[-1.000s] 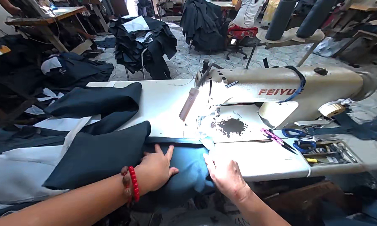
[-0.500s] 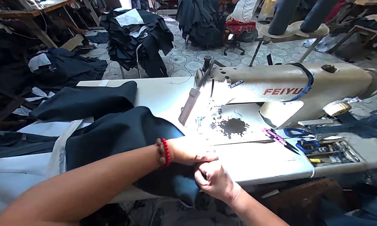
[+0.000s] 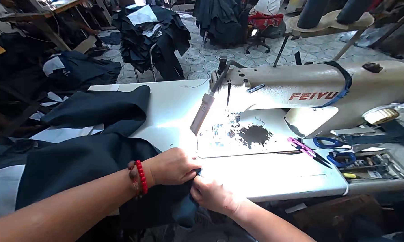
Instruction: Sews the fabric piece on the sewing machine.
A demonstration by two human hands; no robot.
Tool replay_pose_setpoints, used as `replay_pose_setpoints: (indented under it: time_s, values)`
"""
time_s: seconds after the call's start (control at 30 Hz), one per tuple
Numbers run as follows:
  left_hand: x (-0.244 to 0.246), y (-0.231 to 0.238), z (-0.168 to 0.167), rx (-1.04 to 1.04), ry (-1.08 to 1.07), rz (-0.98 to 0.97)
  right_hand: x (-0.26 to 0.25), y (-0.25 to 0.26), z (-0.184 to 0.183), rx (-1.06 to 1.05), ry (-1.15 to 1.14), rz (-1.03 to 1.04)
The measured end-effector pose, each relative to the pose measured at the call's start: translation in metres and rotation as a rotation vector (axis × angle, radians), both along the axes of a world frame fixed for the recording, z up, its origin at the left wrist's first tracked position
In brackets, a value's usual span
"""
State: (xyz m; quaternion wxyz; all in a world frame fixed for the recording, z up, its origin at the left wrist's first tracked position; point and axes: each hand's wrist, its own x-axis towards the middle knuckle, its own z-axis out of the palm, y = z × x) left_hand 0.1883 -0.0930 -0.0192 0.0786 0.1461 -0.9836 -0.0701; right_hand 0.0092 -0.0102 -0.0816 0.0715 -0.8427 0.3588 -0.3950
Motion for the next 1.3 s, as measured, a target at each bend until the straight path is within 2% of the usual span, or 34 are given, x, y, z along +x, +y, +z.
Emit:
replay_pose_setpoints:
  time_s: [0.1, 0.17, 0.3, 0.33, 0.4, 0.47, 0.5, 0.53, 0.6, 0.7, 0.77, 0.8, 0.9, 1.03, 1.13, 1.23, 1.3]
  values:
    - [-0.011, -0.006, 0.028, 0.148, -0.367, 0.280, 0.010, 0.003, 0.012, -0.001, 0.019, 0.069]
    - [-0.022, -0.015, 0.040, 0.177, -0.523, 0.403, 0.018, 0.005, 0.015, -0.094, 0.005, 0.057]
    - [-0.037, -0.026, 0.082, 0.215, -0.628, 0.519, 0.015, 0.004, 0.018, -0.190, -0.065, 0.009]
    - [-0.033, -0.030, 0.086, 0.258, -0.528, 0.560, 0.011, 0.004, 0.017, -0.156, -0.106, -0.005]
    - [-0.017, -0.038, 0.073, 0.437, -0.110, 0.592, -0.003, 0.004, 0.013, 0.001, -0.241, -0.036]
    - [-0.010, -0.033, 0.054, 0.866, 0.303, 0.655, -0.018, 0.007, 0.008, 0.159, -0.322, -0.107]
    - [-0.009, -0.028, 0.043, 1.032, 0.413, 0.682, -0.024, 0.010, 0.007, 0.231, -0.336, -0.140]
    - [-0.006, -0.024, 0.030, 1.091, 0.441, 0.710, -0.029, 0.014, 0.005, 0.297, -0.343, -0.155]
    - [-0.011, -0.027, 0.012, 1.013, 0.302, 0.744, -0.032, 0.026, 0.005, 0.400, -0.315, -0.187]
    - [-0.042, -0.051, 0.010, 0.614, -0.155, 0.730, -0.032, 0.037, 0.012, 0.543, -0.195, -0.257]
    - [-0.051, -0.055, 0.002, 0.436, -0.283, 0.740, -0.034, 0.039, 0.022, 0.602, -0.074, -0.308]
    - [-0.053, -0.054, 0.001, 0.383, -0.301, 0.749, -0.034, 0.039, 0.024, 0.552, -0.018, -0.352]
    - [-0.064, -0.046, 0.010, 0.356, -0.405, 0.777, -0.037, 0.029, 0.025, 0.355, 0.062, -0.423]
    - [-0.068, -0.036, 0.018, 0.384, -0.482, 0.779, -0.044, 0.013, 0.019, 0.388, 0.174, -0.331]
    - [-0.061, -0.035, 0.016, 0.391, -0.435, 0.771, -0.046, 0.019, 0.014, 0.414, 0.130, -0.279]
    - [-0.054, -0.032, 0.015, 0.423, -0.418, 0.760, -0.050, 0.016, 0.005, 0.255, 0.044, -0.399]
    - [-0.051, -0.030, 0.016, 0.452, -0.433, 0.758, -0.055, 0.007, 0.000, 0.233, 0.056, -0.503]
